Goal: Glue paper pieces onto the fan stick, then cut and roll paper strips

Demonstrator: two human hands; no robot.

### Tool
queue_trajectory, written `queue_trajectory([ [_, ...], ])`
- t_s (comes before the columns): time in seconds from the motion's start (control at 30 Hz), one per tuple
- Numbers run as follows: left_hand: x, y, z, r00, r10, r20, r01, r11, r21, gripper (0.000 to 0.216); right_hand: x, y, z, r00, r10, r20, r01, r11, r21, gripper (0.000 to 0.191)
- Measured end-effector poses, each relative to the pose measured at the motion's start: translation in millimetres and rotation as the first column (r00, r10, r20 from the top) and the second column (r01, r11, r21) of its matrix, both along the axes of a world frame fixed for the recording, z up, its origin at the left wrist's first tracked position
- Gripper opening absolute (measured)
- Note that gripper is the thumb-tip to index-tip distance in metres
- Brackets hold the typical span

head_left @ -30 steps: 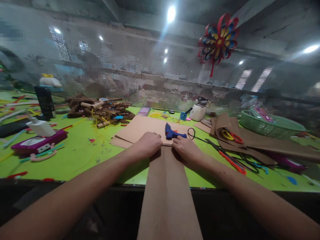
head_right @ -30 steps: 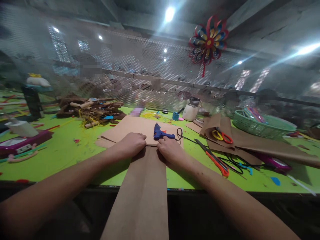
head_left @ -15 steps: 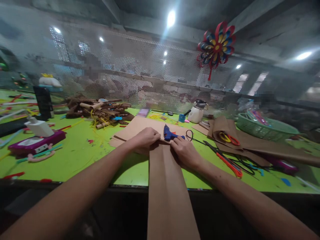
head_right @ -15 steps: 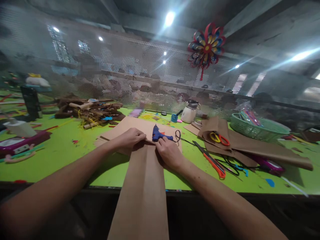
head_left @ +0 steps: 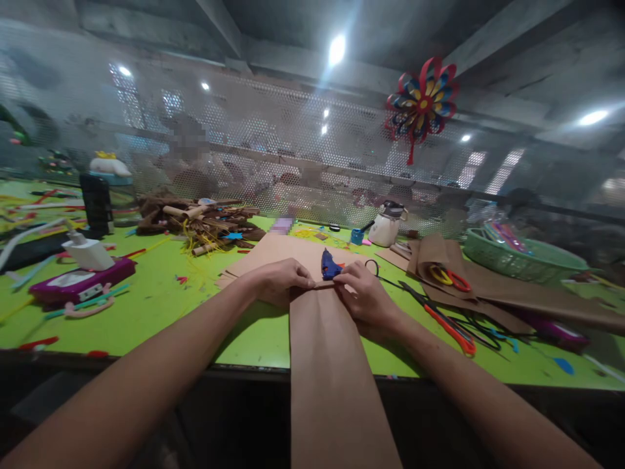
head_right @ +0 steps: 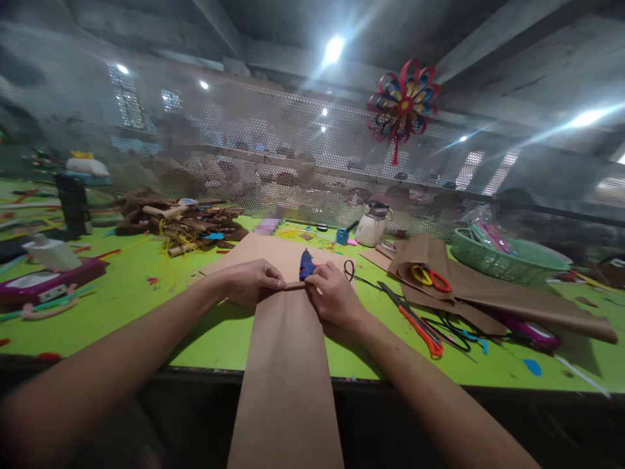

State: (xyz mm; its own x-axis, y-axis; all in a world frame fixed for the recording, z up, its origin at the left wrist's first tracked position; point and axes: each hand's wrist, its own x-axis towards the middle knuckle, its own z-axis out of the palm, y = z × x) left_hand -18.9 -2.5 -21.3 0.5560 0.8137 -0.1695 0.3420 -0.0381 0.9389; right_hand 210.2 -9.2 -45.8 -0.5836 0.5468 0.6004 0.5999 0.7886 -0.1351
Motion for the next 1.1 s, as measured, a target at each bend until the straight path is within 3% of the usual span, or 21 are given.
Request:
queue_trajectory([
  [0.07,1,0,-2.9,0.997,-0.019,0.073,0.025,0.996,-0.082,0.021,3,7,3.1,0.973,0.026,-0.229,-0.082,0.968,-0.237,0.021],
  [0.1,2,0,-3.9,0.994,-0.032,0.105,0.043,0.994,-0.104,0.02,4,10,5.1,0.947,0.012,-0.32,-0.136,0.921,-0.366,0.025],
  [0.2,6,-1,-4.4,0.991,-0.074,0.109,0.079,0.996,-0.041,0.023,3,12,9.7,0.895,-0.059,-0.443,-0.287,0.683,-0.671,0.033],
  [0.3,10,-2,-3.1,0.993,-0.101,0.054,0.097,0.992,0.081,0.029,-1,7,8.6,0.87,-0.131,-0.475,-0.366,0.472,-0.802,0.042],
  [0.43,11,-2,-2.3,0.993,-0.119,-0.002,0.118,0.98,0.162,0.036,-6,2,2.4,0.784,-0.276,-0.555,-0.459,0.344,-0.819,0.037],
  [0.5,11,-1,-1.8,0.991,-0.128,-0.048,0.135,0.968,0.213,0.037,-7,1,0.9,0.744,-0.332,-0.58,-0.479,0.341,-0.809,0.037],
  [0.57,11,-1,-1.1,0.989,-0.133,-0.069,0.146,0.958,0.246,0.035,-8,1,1.1,0.735,-0.353,-0.579,-0.451,0.384,-0.806,0.037],
  [0.73,17,-5,-0.7,0.991,-0.074,-0.112,0.102,0.958,0.269,0.038,-11,1,2.0,0.785,-0.301,-0.542,-0.275,0.616,-0.739,0.031],
  [0.83,22,-9,-0.5,0.992,0.006,-0.126,0.032,0.954,0.298,0.038,-12,2,1.1,0.817,-0.276,-0.506,-0.199,0.689,-0.697,0.028],
  [0.97,25,-11,1.8,0.996,0.045,-0.078,-0.019,0.951,0.309,0.033,-11,1,4.2,0.817,-0.233,-0.528,-0.232,0.705,-0.67,0.024],
  [1.1,26,-7,0.3,0.997,0.049,-0.057,-0.026,0.935,0.355,0.032,-9,3,8.1,0.789,-0.218,-0.574,-0.326,0.643,-0.693,0.025],
])
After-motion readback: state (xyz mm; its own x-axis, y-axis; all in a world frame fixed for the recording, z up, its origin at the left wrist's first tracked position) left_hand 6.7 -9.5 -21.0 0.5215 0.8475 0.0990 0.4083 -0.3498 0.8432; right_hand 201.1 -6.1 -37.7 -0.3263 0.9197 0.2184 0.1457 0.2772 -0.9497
